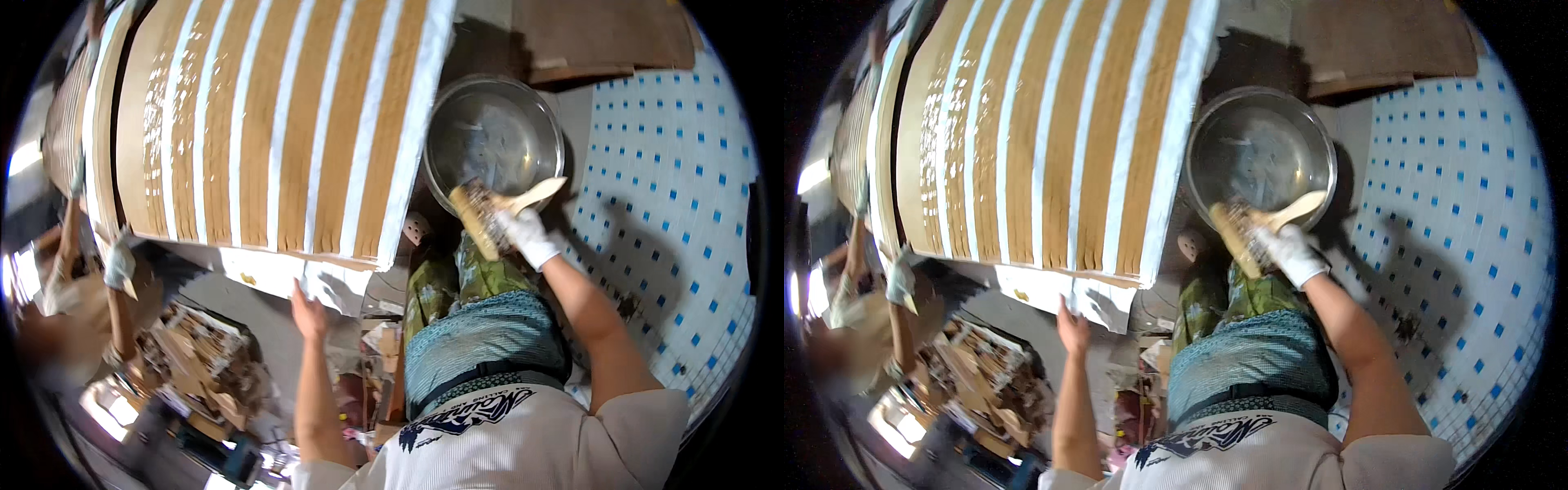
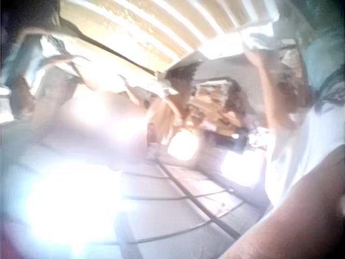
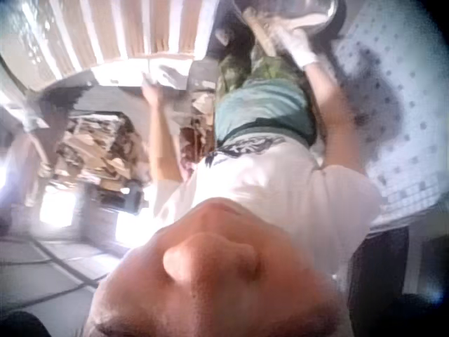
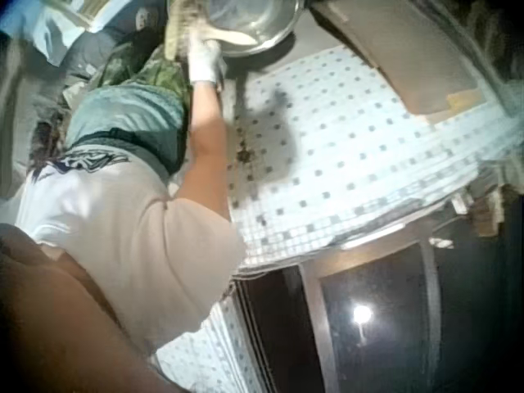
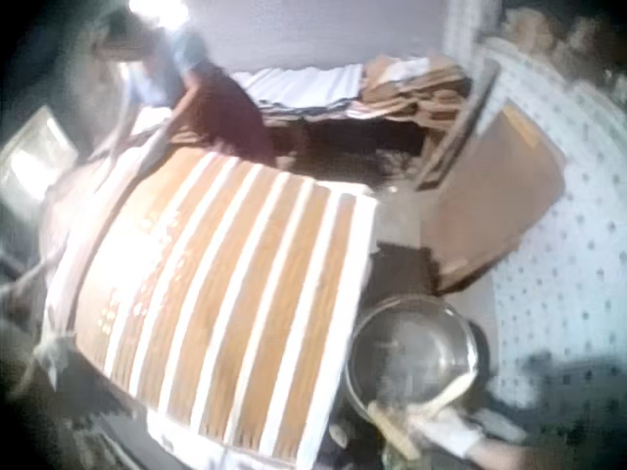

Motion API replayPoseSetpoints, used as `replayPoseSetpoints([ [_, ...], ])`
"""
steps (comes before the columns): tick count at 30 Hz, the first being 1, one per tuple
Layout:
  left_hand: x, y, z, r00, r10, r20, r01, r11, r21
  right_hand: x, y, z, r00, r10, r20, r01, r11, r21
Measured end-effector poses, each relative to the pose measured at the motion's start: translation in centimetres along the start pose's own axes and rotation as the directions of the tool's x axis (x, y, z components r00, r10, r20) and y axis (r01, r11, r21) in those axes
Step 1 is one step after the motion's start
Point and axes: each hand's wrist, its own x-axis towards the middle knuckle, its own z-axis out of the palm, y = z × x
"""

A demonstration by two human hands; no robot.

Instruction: The person repeatedly dips a brush into a metal bowl of liquid and applies it to the surface of a large wooden object with white stripes. Another person is visible working on the same object in the background.

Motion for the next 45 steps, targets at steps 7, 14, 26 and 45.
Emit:
replayPoseSetpoints([
  [7, -6.0, 13.0, 7.2, 0.765, -0.29, 0.575, 0.581, 0.697, -0.421, 3.6, 5.6, -12.6, 0.795, 0.286, -0.534, 0.061, 0.839, 0.54],
  [14, 3.6, 25.4, 16.8, 0.727, -0.185, 0.661, 0.638, 0.538, -0.552, 7.7, 4.4, -18.3, 0.815, 0.405, -0.415, 0.192, 0.486, 0.852],
  [26, 12.3, 29.3, 23.6, 0.773, -0.421, 0.474, 0.633, 0.561, -0.534, 17.2, 8.5, -20.1, 0.924, 0.279, -0.26, 0.114, 0.451, 0.885],
  [45, 6.9, 36.0, 18.6, 0.696, -0.139, 0.704, 0.622, -0.374, -0.688, 7.8, -3.6, -24.6, 0.963, 0.085, -0.255, 0.153, 0.607, 0.78],
])
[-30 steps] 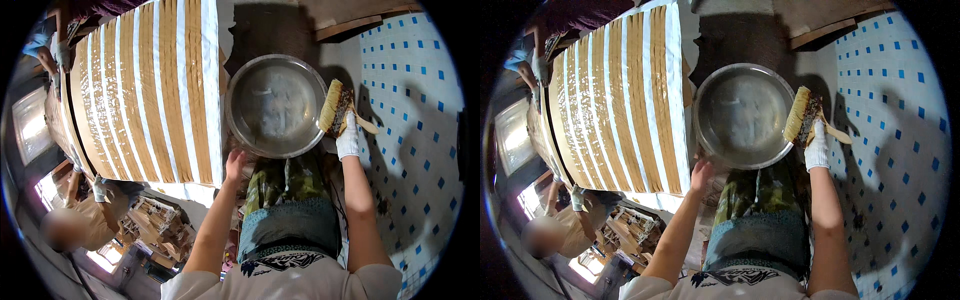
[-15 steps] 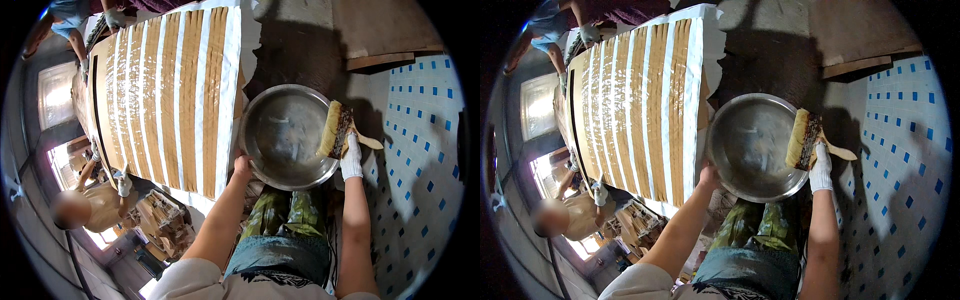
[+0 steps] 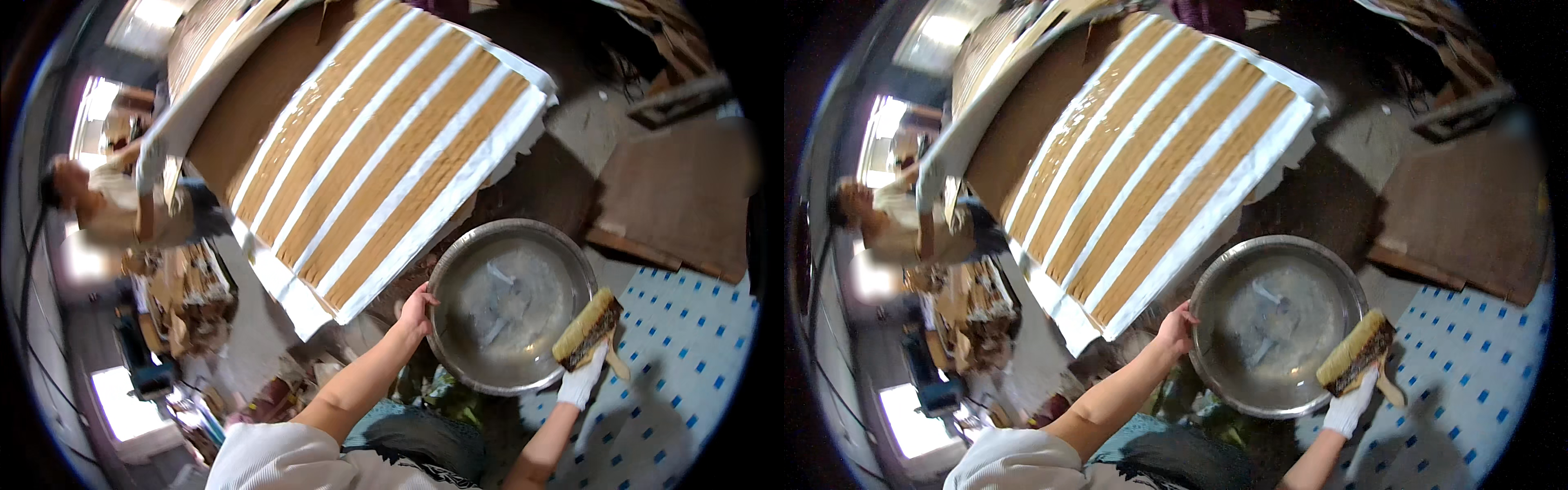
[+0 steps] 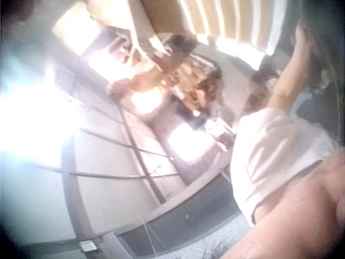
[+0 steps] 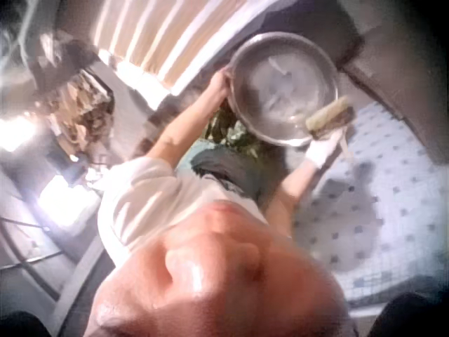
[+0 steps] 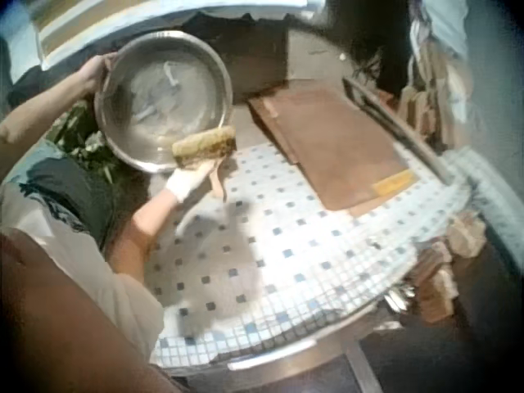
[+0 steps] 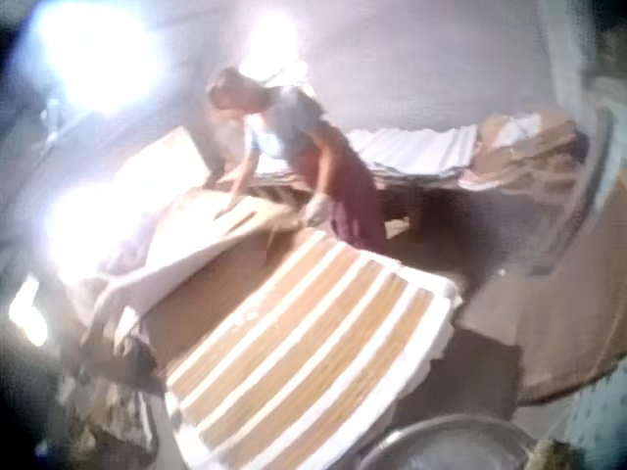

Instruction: The person repeatedly dips a brush into a metal bowl of liquid and applies it to the surface of a large wooden object with white stripes. Another person is visible working on the same object in the background.

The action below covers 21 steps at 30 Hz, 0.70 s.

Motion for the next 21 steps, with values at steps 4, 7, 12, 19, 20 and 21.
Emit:
replayPoseSetpoints([
  [4, -6.1, 0.6, 0.8, 1.0, 0.013, -0.019, -0.014, 0.997, -0.08, -8.0, -5.0, 6.9, 0.981, -0.194, -0.003, 0.181, 0.921, -0.346],
  [7, -10.3, 0.8, -0.1, 0.998, 0.054, -0.022, -0.058, 0.966, -0.252, -11.2, -7.0, 8.8, 0.941, -0.256, 0.223, 0.334, 0.814, -0.476],
  [12, -16.9, 3.6, -3.3, 0.978, 0.208, 0.006, -0.184, 0.878, -0.443, -13.2, -6.6, 16.0, 0.932, -0.176, 0.318, 0.317, 0.821, -0.474],
  [19, -33.7, 10.3, -11.9, 0.896, 0.352, -0.269, -0.437, 0.597, -0.673, -26.2, 0.9, 28.0, 0.775, -0.028, 0.631, 0.458, 0.712, -0.532],
  [20, -35.0, 10.7, -14.2, 0.855, 0.42, -0.305, -0.505, 0.541, -0.672, -27.2, 2.7, 29.2, 0.752, -0.016, 0.659, 0.494, 0.675, -0.547],
  [21, -36.6, 11.2, -16.7, 0.847, 0.447, -0.289, -0.501, 0.488, -0.714, -28.8, 4.6, 30.4, 0.731, 0.092, 0.677, 0.433, 0.704, -0.563],
])
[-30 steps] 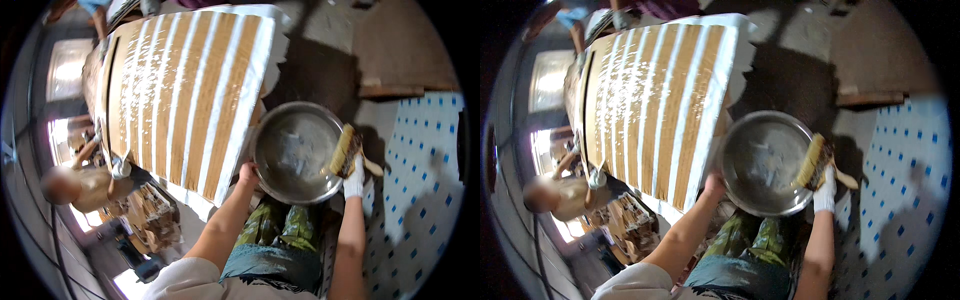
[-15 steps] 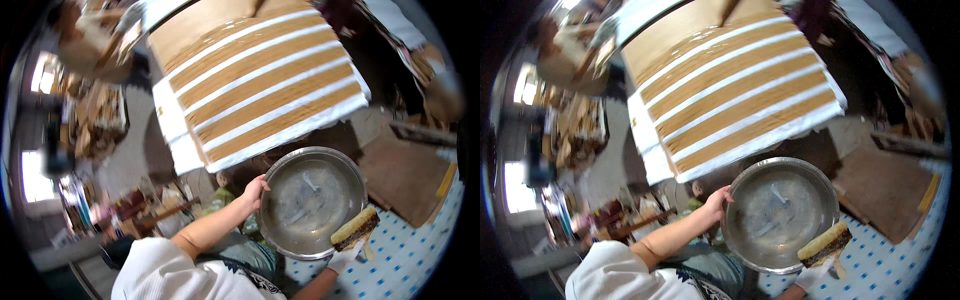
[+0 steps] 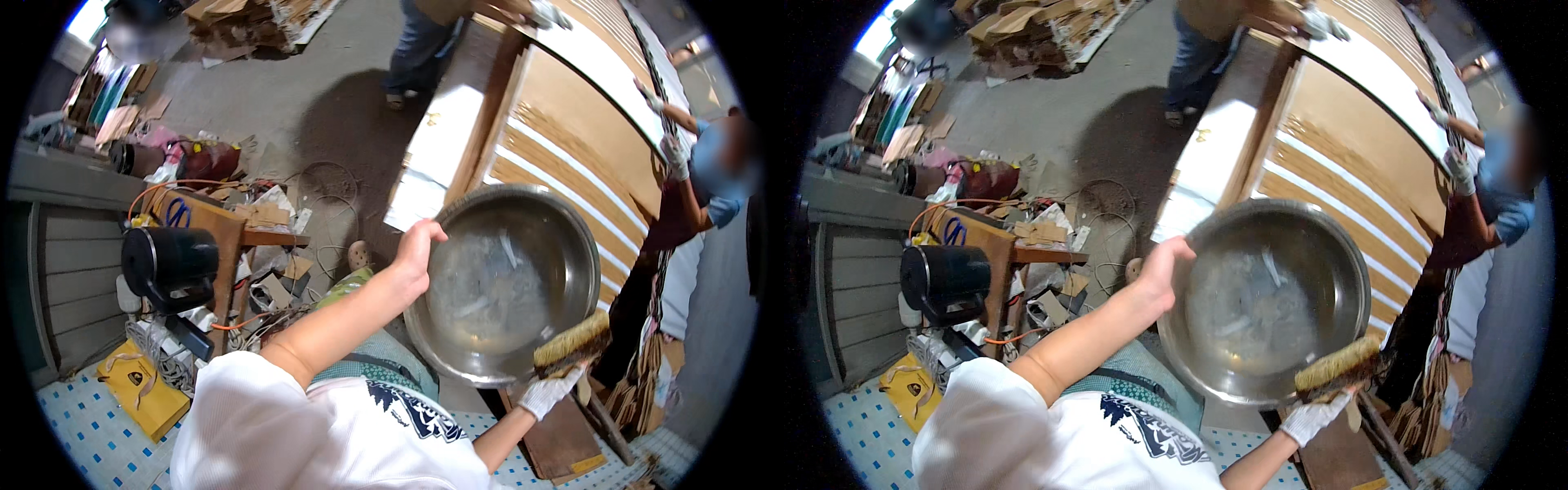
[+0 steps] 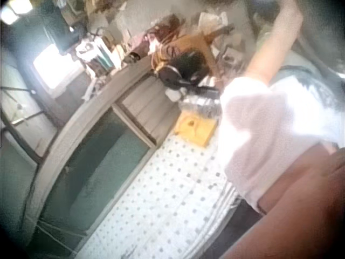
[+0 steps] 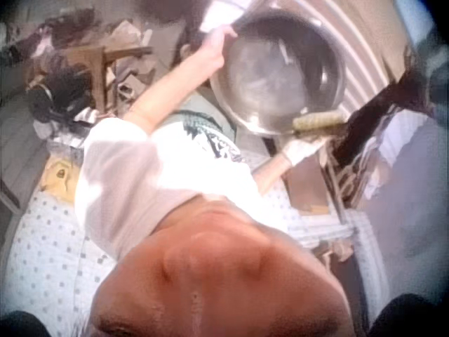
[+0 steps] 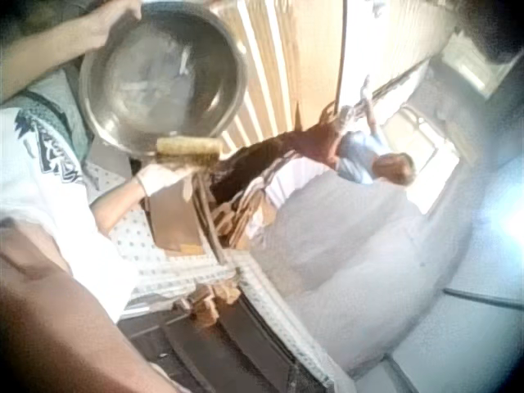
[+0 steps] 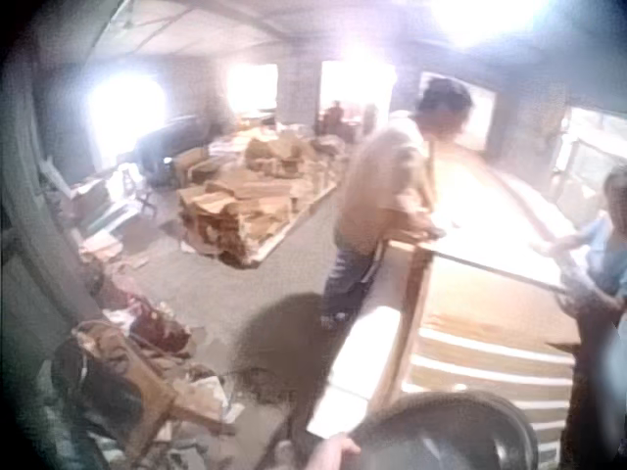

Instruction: The person repeatedly dips a brush into a metal bowl of liquid and applies it to the surface of a large wooden object with white stripes. Another person is visible working on the same object in the background.

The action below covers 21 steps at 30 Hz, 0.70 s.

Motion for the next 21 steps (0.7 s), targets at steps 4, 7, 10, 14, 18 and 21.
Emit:
replayPoseSetpoints([
  [4, -3.8, 10.8, -4.0, 0.97, 0.238, -0.056, -0.243, 0.961, -0.134, -2.9, 0.9, 14.7, 0.951, 0.068, 0.3, -0.099, 0.991, 0.089],
  [7, -9.2, 18.2, -4.7, 0.919, 0.339, -0.203, -0.379, 0.902, -0.208, -2.9, 3.4, 23.8, 0.857, 0.065, 0.512, -0.161, 0.976, 0.145],
  [10, -10.6, 23.1, -8.3, 0.811, 0.461, -0.36, -0.547, 0.816, -0.188, -4.6, 5.1, 32.9, 0.695, 0.159, 0.701, -0.295, 0.952, 0.076],
  [14, -11.3, 28.8, -15.7, 0.775, 0.499, -0.388, -0.615, 0.736, -0.283, -9.6, 6.0, 44.1, 0.521, 0.239, 0.82, -0.344, 0.937, -0.055],
  [18, -11.6, 32.1, -20.0, 0.607, 0.516, -0.605, -0.772, 0.563, -0.294, -12.0, 9.3, 55.0, 0.352, 0.287, 0.891, -0.363, 0.919, -0.153],
  [21, -11.0, 35.0, -21.1, 0.548, 0.428, -0.719, -0.807, 0.496, -0.32, -14.7, 11.9, 62.9, 0.196, 0.333, 0.922, -0.339, 0.906, -0.255],
])
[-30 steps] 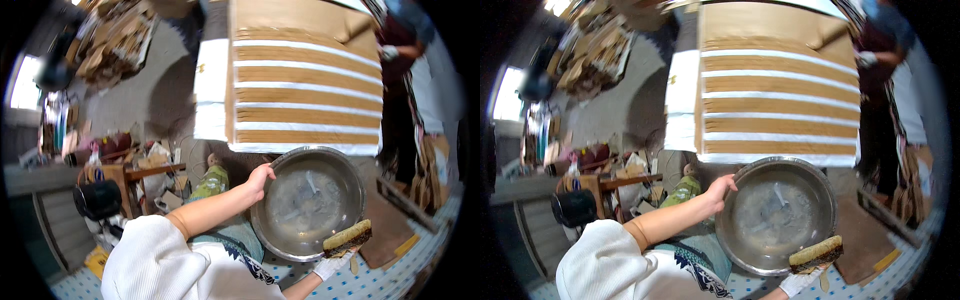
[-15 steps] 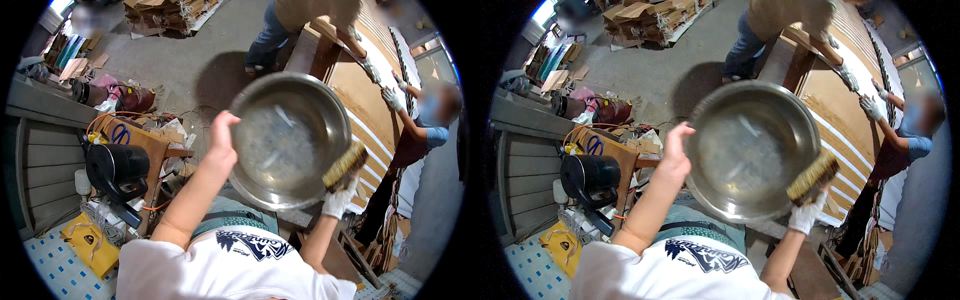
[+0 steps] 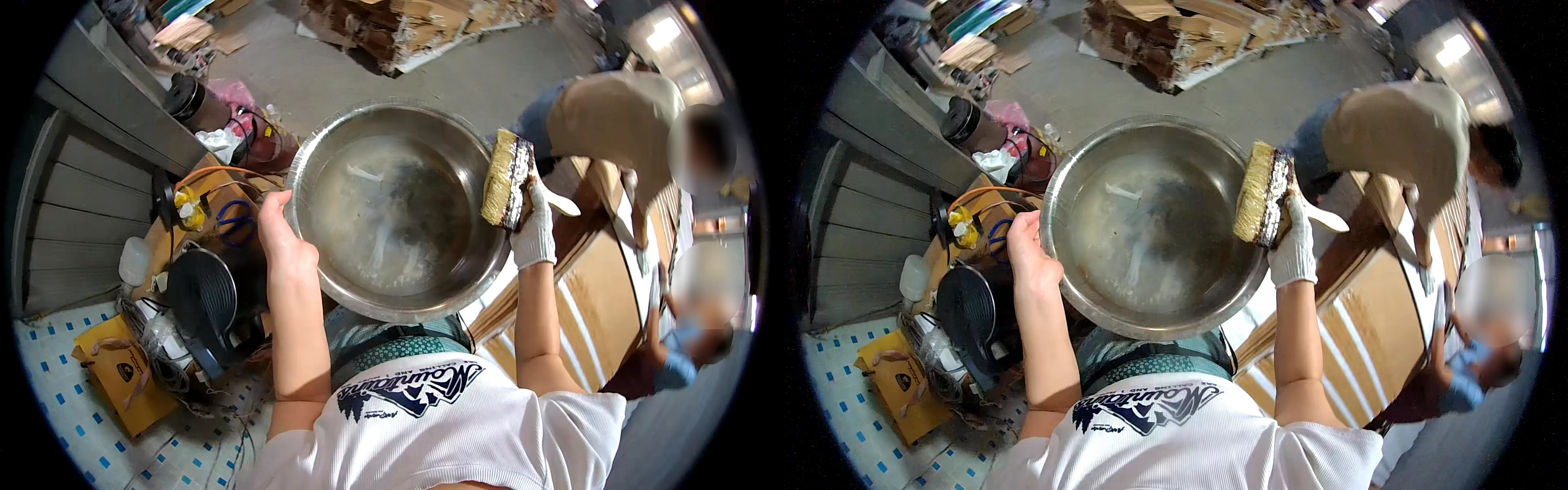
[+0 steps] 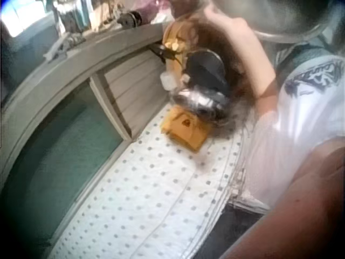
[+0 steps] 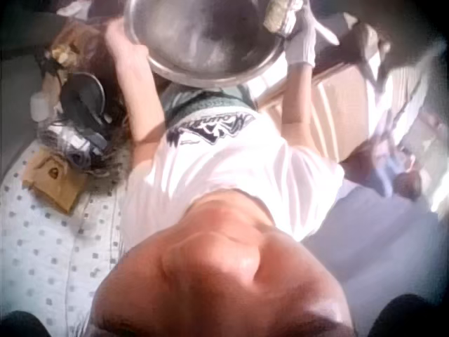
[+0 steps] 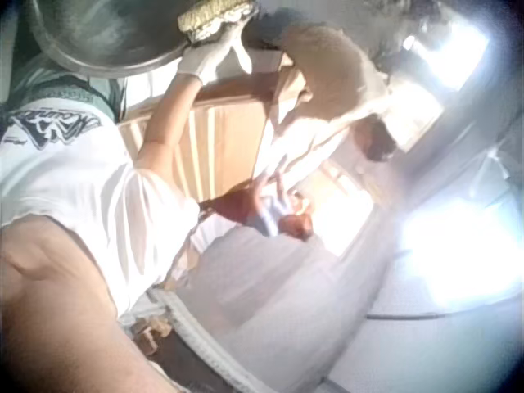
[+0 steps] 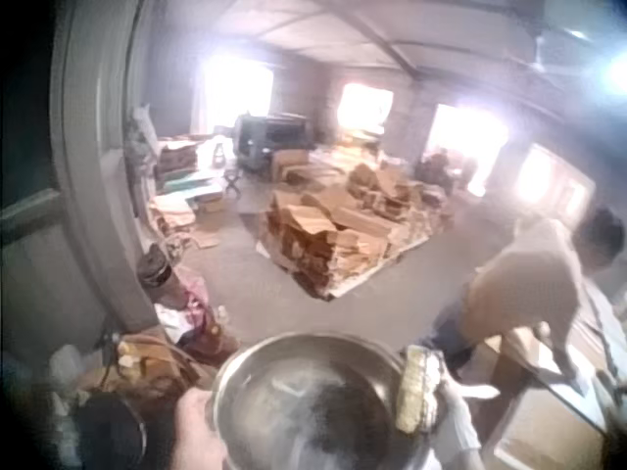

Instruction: The person repeatedly dips a brush into a metal bowl of liquid and applies it to the surface of a large wooden object with white stripes. Another person is visible working on the same object in the background.

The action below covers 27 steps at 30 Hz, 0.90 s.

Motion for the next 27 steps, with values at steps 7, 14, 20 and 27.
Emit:
replayPoseSetpoints([
  [7, 12.1, 0.0, 8.1, 0.989, 0.129, -0.078, -0.135, 0.987, -0.082, 20.0, 3.9, 6.8, 0.973, 0.232, -0.002, -0.232, 0.972, -0.046],
  [14, 24.4, -0.2, 24.7, 0.996, 0.092, -0.015, -0.092, 0.996, 0.01, 39.9, -0.7, 8.9, 0.969, 0.245, -0.031, -0.246, 0.969, -0.003],
  [20, 31.5, 0.5, 42.0, 0.996, 0.076, 0.037, -0.079, 0.991, 0.111, 54.9, -7.2, 10.9, 0.99, 0.133, -0.039, -0.133, 0.991, 0.004],
  [27, 42.9, -5.5, 66.7, 0.969, -0.064, 0.239, -0.001, 0.964, 0.265, 72.1, -13.5, 5.3, 0.972, -0.014, -0.233, 0.016, 1.0, 0.005],
])
